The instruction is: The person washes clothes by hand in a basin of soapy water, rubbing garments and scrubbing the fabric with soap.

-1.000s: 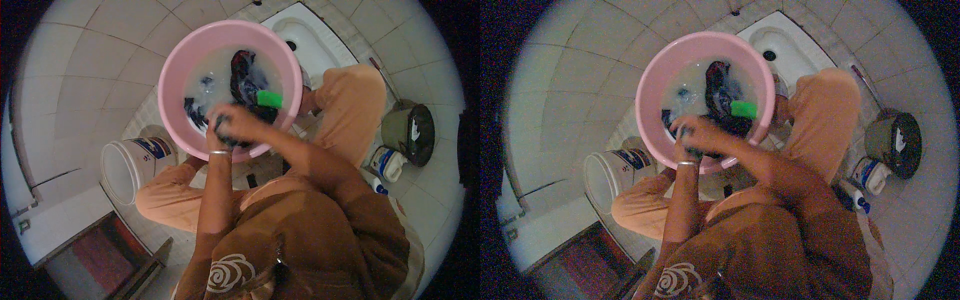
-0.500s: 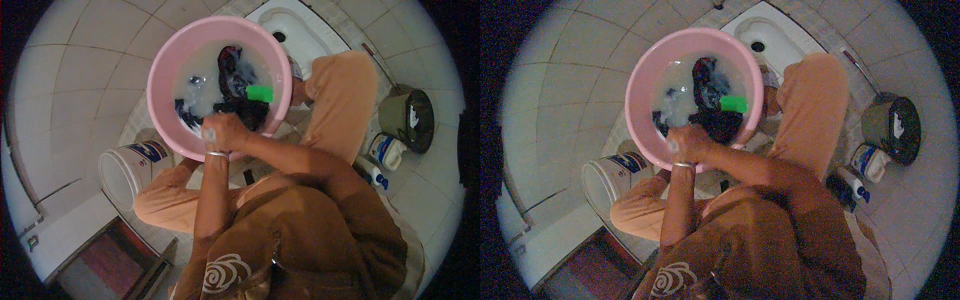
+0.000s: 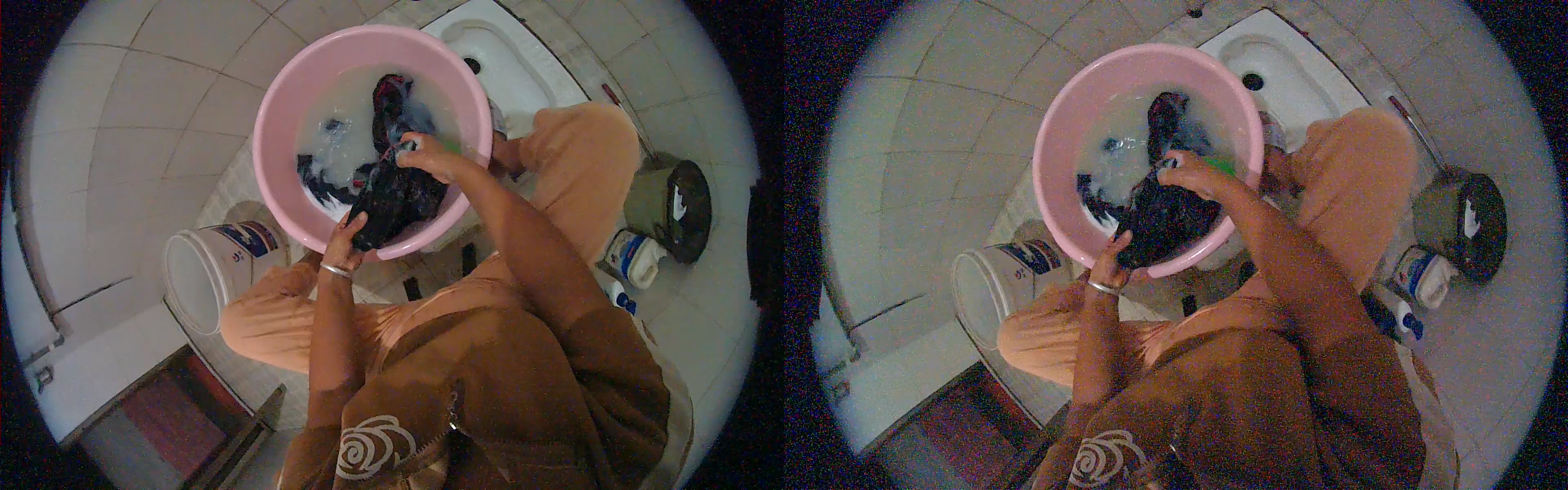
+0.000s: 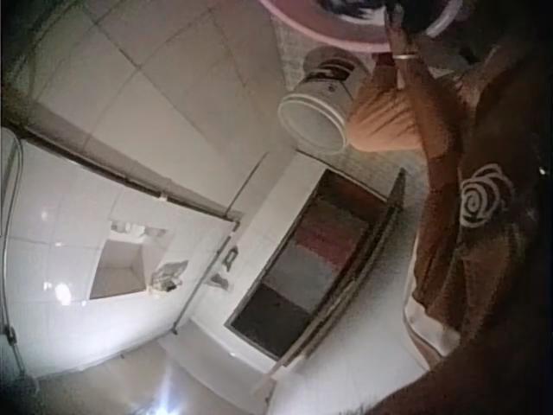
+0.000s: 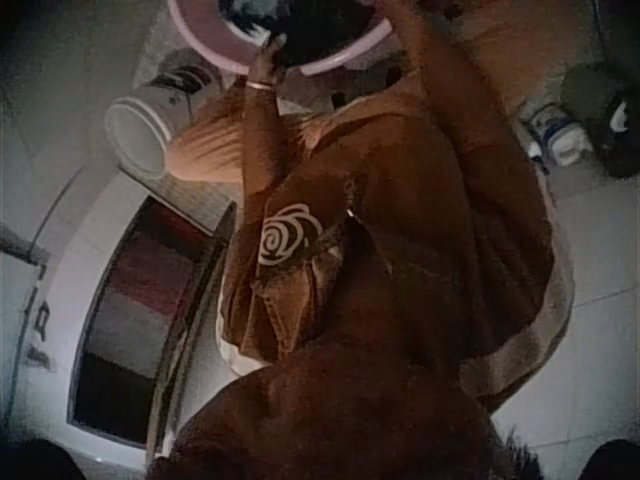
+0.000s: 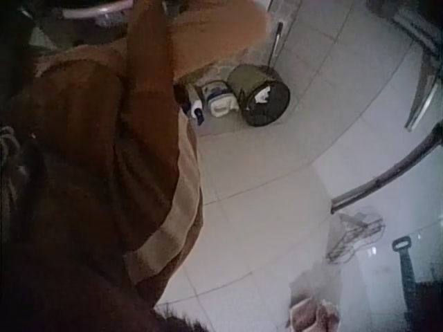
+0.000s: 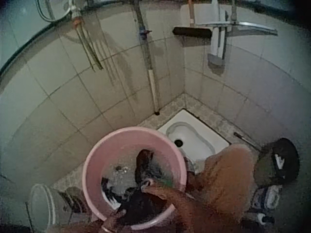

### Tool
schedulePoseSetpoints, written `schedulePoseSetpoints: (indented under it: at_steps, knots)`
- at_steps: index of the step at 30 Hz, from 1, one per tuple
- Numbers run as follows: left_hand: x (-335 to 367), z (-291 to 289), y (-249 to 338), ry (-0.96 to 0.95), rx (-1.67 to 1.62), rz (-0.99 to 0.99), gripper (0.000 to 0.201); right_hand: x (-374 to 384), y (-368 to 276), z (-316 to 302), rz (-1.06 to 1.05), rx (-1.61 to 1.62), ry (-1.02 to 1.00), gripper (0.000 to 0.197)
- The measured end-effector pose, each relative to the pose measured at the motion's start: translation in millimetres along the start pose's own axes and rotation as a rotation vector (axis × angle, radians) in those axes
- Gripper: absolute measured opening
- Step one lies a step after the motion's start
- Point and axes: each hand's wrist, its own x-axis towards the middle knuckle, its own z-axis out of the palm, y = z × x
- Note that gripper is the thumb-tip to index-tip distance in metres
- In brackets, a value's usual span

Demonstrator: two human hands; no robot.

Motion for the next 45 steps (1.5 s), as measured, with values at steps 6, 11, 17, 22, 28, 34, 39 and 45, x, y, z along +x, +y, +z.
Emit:
schedulePoseSetpoints:
  at_steps: [6,11,17,22,28,34,39,45]
  knots:
    - [36.9,-7.4,-36.2,0.125,-0.525,0.151,0.037,-39.5,-38.1,92.0,-0.402,-0.186,0.045,0.036]
    - [28.7,67.1,-45.6,0.111,-0.568,0.305,0.035,-61.1,-51.2,102.6,-0.514,-0.709,0.122,0.022]
    - [26.2,69.6,-19.8,0.110,-0.447,0.299,0.029,-50.0,-45.9,94.0,-0.536,-0.628,0.280,0.022]
    - [3.5,63.7,-13.9,0.127,-0.371,0.132,0.030,-36.4,-44.1,78.8,-0.559,-0.548,0.251,0.027]
    - [-28.5,56.4,11.2,0.066,0.771,0.215,0.045,-24.6,-43.2,57.6,-0.281,-0.710,0.075,0.043]
    - [-16.9,33.8,24.3,-0.160,0.572,0.192,0.041,-25.3,-63.4,30.1,-0.180,-0.677,-0.512,0.055]
    - [-24.4,18.7,25.0,0.035,-0.192,0.268,0.037,-12.6,-29.0,12.5,-0.119,-1.010,-0.392,0.055]
    - [20.4,15.3,-4.0,0.255,-0.482,0.062,0.031,-24.0,-23.2,53.9,-0.327,-0.161,0.061,0.039]
